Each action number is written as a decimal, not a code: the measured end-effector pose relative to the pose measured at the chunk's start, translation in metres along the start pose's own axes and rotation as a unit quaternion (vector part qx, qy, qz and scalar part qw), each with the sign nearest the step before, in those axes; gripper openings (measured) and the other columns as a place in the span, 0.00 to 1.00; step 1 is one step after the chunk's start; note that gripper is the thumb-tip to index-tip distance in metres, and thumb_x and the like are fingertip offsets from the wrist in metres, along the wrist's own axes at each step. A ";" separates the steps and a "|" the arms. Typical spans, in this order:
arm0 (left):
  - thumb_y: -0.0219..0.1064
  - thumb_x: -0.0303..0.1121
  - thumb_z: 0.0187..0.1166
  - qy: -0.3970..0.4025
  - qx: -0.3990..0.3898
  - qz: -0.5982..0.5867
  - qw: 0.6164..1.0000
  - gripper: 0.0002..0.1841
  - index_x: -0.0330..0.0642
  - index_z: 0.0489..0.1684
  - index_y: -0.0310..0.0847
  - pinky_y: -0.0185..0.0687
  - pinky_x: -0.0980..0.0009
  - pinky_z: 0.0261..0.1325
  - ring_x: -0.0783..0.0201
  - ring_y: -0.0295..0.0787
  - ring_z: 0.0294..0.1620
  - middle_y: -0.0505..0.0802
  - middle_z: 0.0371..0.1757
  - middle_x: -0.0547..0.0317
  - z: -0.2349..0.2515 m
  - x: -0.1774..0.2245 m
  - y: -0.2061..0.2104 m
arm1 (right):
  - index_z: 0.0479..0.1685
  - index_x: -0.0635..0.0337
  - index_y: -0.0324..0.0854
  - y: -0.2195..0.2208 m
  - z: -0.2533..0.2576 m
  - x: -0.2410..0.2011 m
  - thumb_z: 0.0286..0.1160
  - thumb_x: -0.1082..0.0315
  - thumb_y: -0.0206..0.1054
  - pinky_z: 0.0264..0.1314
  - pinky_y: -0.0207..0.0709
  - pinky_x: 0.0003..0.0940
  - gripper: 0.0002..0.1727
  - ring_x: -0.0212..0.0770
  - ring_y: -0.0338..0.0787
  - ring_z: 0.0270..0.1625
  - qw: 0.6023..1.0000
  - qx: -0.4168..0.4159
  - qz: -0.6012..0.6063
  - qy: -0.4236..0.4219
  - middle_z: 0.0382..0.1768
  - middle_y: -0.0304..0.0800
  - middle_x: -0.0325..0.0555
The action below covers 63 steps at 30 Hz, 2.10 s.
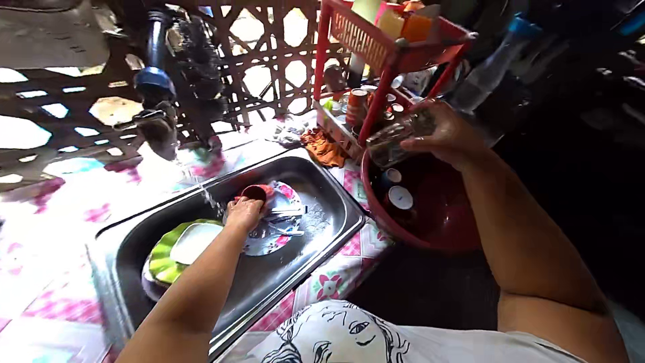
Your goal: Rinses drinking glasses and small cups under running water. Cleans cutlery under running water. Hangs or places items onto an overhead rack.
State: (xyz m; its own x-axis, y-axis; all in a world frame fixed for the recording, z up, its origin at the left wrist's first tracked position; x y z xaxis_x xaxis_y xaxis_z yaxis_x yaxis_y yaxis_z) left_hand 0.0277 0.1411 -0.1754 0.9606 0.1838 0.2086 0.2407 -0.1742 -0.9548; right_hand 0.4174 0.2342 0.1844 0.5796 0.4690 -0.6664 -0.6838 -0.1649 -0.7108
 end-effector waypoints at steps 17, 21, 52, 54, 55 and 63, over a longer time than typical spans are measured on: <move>0.53 0.44 0.93 -0.212 0.234 -0.761 0.567 0.22 0.38 0.75 0.74 0.84 0.52 0.65 0.53 0.88 0.63 0.88 0.65 0.44 -0.065 -0.087 -0.014 | 0.78 0.69 0.72 0.059 -0.044 0.244 0.56 0.63 0.88 0.78 0.67 0.72 0.45 0.72 0.78 0.75 0.925 -0.123 -0.204 0.297 0.70 0.79 0.76; 0.52 0.54 0.92 -0.260 0.237 -0.834 0.426 0.27 0.43 0.74 0.74 0.86 0.48 0.54 0.48 0.88 0.55 0.89 0.60 0.43 -0.084 -0.099 0.000 | 0.80 0.72 0.67 0.066 -0.046 0.268 0.63 0.64 0.85 0.75 0.70 0.71 0.45 0.74 0.78 0.74 0.925 -0.143 -0.175 0.305 0.71 0.77 0.80; 0.38 0.72 0.83 -0.070 0.119 -0.954 0.265 0.42 0.42 0.68 0.75 0.90 0.45 0.51 0.42 0.93 0.51 0.91 0.54 0.37 -0.098 -0.058 -0.035 | 0.46 0.65 0.89 0.470 0.062 -0.200 0.91 0.42 0.47 0.74 0.72 0.58 0.34 0.55 0.87 0.65 0.931 -0.297 -0.023 -0.212 0.54 0.92 0.58; 0.44 0.63 0.89 -0.091 0.214 -0.928 0.290 0.33 0.44 0.69 0.75 0.90 0.48 0.50 0.46 0.92 0.50 0.91 0.54 0.41 -0.101 -0.068 -0.033 | 0.48 0.65 0.88 0.477 0.061 -0.191 0.91 0.42 0.47 0.73 0.73 0.61 0.34 0.57 0.86 0.68 0.926 -0.329 -0.039 -0.180 0.57 0.91 0.60; 0.49 0.56 0.91 -0.095 0.281 -0.891 0.343 0.28 0.44 0.76 0.70 0.89 0.48 0.52 0.47 0.92 0.52 0.91 0.57 0.41 -0.103 -0.075 -0.035 | 0.54 0.64 0.88 0.478 0.061 -0.187 0.91 0.42 0.48 0.75 0.72 0.63 0.34 0.58 0.84 0.72 0.925 -0.347 -0.054 -0.142 0.62 0.89 0.61; 0.33 0.61 0.92 -0.100 0.312 -0.904 0.276 0.32 0.47 0.66 0.75 0.87 0.45 0.47 0.51 0.90 0.48 0.91 0.49 0.48 -0.096 -0.090 -0.043 | 0.47 0.65 0.87 0.465 0.037 -0.201 0.91 0.45 0.48 0.69 0.76 0.64 0.32 0.59 0.88 0.66 0.900 -0.341 -0.129 -0.240 0.54 0.92 0.61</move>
State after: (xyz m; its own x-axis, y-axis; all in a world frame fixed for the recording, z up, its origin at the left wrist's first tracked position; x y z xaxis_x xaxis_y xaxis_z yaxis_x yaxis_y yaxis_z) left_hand -0.0559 0.0393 -0.1327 -0.6918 -0.5138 0.5073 0.1709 0.5661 0.8064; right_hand -0.0336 0.0956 -0.0043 0.3100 0.8620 -0.4010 -0.0284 -0.4132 -0.9102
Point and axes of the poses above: each hand's wrist, its own z-axis towards the middle knuckle, its own y-axis out of the palm, x = y × z, the point moved 10 cm from there along z, towards the middle knuckle
